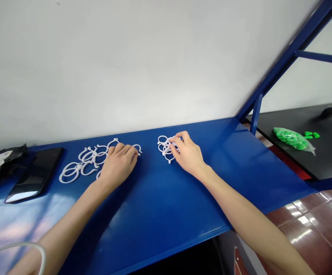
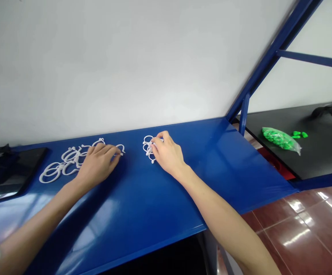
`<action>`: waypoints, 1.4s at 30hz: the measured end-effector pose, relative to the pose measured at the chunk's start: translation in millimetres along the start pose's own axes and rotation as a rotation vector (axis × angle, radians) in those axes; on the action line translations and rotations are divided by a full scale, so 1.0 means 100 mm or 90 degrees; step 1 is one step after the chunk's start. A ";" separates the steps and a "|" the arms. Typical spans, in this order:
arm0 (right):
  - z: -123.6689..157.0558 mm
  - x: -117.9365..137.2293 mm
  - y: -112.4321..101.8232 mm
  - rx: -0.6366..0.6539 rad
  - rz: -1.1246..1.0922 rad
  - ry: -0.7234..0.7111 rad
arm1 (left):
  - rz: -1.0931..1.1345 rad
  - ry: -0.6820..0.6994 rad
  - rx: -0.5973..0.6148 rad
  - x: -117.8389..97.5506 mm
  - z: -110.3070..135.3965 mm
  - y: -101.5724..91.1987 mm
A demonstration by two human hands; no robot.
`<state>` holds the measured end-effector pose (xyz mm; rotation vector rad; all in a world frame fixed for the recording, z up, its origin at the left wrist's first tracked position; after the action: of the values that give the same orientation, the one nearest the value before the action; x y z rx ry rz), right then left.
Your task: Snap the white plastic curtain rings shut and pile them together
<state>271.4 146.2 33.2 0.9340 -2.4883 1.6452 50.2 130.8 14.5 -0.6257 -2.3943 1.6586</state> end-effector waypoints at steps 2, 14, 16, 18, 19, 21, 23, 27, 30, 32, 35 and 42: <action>0.07 0.17 0.02 0.011 -0.049 -0.049 | 0.147 -0.029 0.022 -0.15 0.12 -0.05; 0.39 0.64 0.39 0.182 -0.376 -0.053 | 0.539 -0.208 0.036 -0.28 0.55 0.03; 0.38 0.63 0.39 0.190 -0.390 -0.047 | 0.518 -0.192 0.024 -0.29 0.55 0.03; 0.38 0.64 0.38 0.188 -0.396 -0.062 | 0.488 -0.163 0.006 -0.32 0.55 -0.01; 0.38 0.66 0.36 0.185 -0.394 -0.075 | 0.472 -0.145 -0.002 -0.34 0.55 -0.04; 0.40 0.70 0.34 0.182 -0.377 -0.105 | 0.442 -0.109 -0.018 -0.37 0.54 -0.10; 0.43 0.73 0.33 0.189 -0.349 -0.130 | 0.417 -0.080 -0.034 -0.40 0.55 -0.14; 0.46 0.78 0.32 0.197 -0.284 -0.181 | 0.379 -0.032 -0.048 -0.43 0.57 -0.16; 0.47 0.80 0.30 0.200 -0.240 -0.220 | 0.352 0.015 -0.059 -0.47 0.58 -0.17; 0.47 0.81 0.29 0.205 -0.211 -0.235 | 0.330 0.057 -0.079 -0.51 0.60 -0.19; 0.49 0.82 0.32 0.218 -0.178 -0.252 | 0.289 0.109 -0.108 -0.55 0.62 -0.20; 0.34 0.66 0.33 0.155 -0.163 -0.238 | 0.153 0.117 -0.075 -0.11 0.49 -0.29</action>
<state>211.2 95.4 11.9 1.6488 -2.2655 1.8546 35.6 75.1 23.8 -1.0737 -2.3718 1.4735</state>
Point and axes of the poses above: each hand's wrist, its own z-axis away from the middle knuckle, its own y-axis out of the palm, x = y × z, the point moved 7 cm from there along -z, towards the middle knuckle
